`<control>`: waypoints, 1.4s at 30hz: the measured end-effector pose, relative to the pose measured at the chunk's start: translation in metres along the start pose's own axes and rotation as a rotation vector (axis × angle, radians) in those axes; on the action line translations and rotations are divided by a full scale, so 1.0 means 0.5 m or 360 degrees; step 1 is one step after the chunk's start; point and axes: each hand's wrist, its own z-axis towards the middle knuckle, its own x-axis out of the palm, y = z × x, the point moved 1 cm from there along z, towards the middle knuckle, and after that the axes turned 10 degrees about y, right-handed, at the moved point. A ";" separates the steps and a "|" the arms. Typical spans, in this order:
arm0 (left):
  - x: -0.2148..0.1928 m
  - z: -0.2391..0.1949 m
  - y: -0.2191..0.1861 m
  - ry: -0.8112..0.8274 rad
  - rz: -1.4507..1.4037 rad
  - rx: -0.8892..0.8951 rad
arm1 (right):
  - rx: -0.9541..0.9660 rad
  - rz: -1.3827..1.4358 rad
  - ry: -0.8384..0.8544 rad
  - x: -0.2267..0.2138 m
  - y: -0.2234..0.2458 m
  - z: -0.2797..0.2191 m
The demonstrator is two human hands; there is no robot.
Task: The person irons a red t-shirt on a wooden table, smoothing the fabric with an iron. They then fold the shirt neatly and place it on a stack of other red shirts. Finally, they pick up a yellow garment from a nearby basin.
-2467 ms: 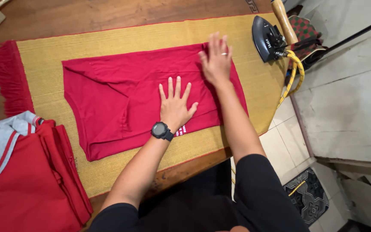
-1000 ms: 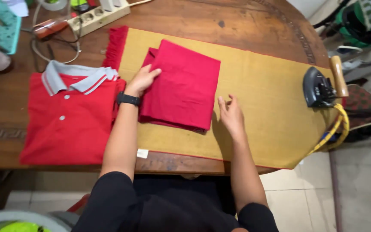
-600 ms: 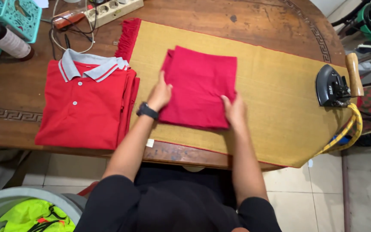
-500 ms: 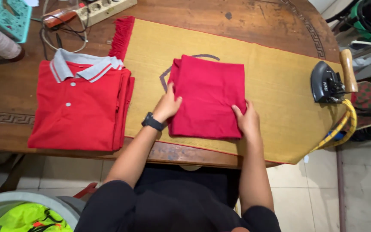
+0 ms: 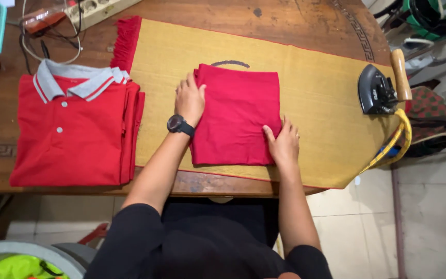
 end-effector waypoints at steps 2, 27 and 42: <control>-0.058 -0.061 -0.066 0.0004 0.0061 0.0247 | -0.0268 -0.0090 -0.0178 -0.037 0.060 -0.009; 0.134 -0.154 -0.252 0.0621 0.0308 0.0889 | 0.0187 -0.0511 -0.0613 -0.073 -0.249 0.113; 0.003 -0.027 -0.113 0.0773 0.0243 0.0495 | 0.0250 -0.0101 -0.0280 -0.099 -0.312 0.152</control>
